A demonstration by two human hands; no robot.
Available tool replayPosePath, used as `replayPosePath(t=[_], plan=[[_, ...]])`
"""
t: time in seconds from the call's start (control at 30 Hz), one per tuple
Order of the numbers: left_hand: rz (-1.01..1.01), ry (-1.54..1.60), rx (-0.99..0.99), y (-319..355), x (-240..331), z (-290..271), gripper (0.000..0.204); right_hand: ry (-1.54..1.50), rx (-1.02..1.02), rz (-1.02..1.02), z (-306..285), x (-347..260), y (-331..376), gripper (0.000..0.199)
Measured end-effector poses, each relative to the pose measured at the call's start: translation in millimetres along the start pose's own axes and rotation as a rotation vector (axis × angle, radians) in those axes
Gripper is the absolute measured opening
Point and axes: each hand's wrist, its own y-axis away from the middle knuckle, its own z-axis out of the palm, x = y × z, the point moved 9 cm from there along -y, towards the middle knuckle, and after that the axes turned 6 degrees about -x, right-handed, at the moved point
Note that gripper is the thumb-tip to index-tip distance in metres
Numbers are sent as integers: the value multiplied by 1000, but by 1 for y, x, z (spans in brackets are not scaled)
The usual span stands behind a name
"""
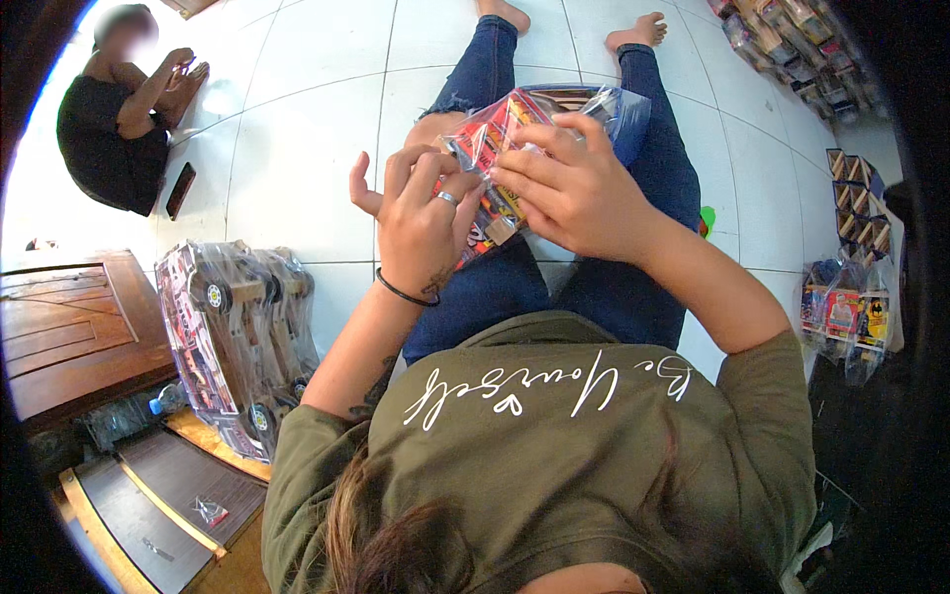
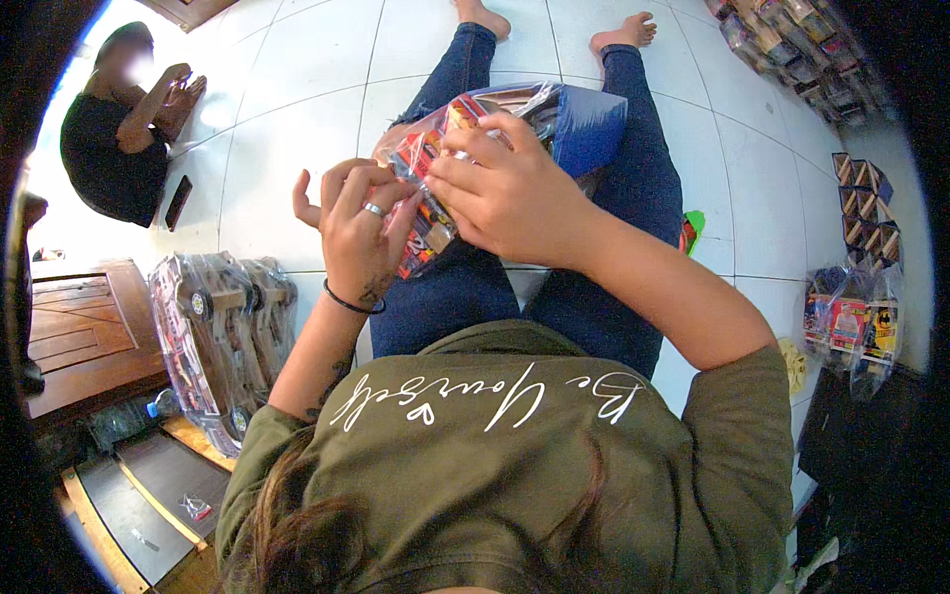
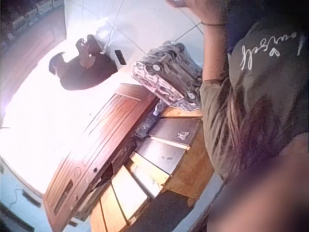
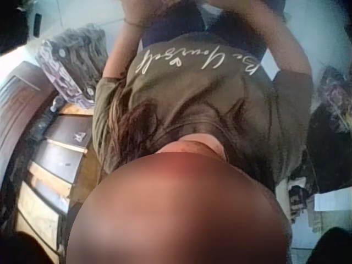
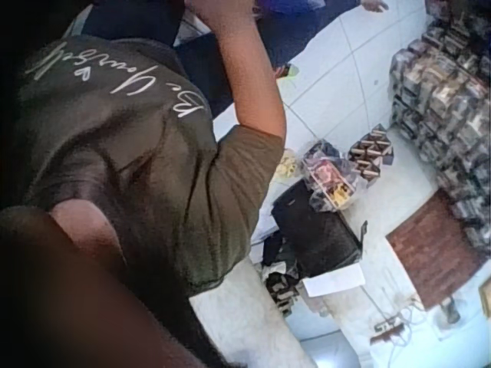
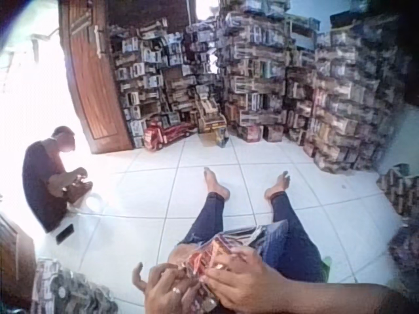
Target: The person sits on the floor and wraps several boxed toys in clear plastic film using a tape dispenser. They smooth the film, apply tape, and place the wrapped items aside.
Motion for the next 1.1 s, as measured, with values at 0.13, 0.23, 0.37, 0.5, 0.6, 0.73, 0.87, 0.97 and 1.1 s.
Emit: replayPosePath(t=[0.13, 0.23, 0.37, 0.5, 0.6, 0.73, 0.87, 0.97, 1.1], plan=[[32, 42, -8, 4, -3, 1, 9, -15, -11, 46, 17, -9, 8, 34], [38, 187, 0, 7, -13, 1, 12, 1, -30, 11, 21, -8, 11, 32], [151, 232, 18, 1, -12, -3, 19, -30, -10, 34, 18, -4, 10, 32], [338, 210, -49, -20, 4, 2, 16, -60, -13, 58, 22, -4, 14, 33], [263, 323, -127, -37, 3, 19, 16, -76, 3, 112, 24, 1, 23, 35], [324, 365, -73, -30, 10, 24, 21, -83, 44, 206, 25, 1, 32, 39], [319, 291, -74, -1, 12, 22, 61, -83, 96, 303, 28, 1, 34, 38], [276, 226, -162, 13, 12, 30, 91, -71, 19, 283, 38, 9, 48, 38], [231, 175, -163, 16, 13, 31, 83, 196, 208, 809, 18, 79, 176, 40]])
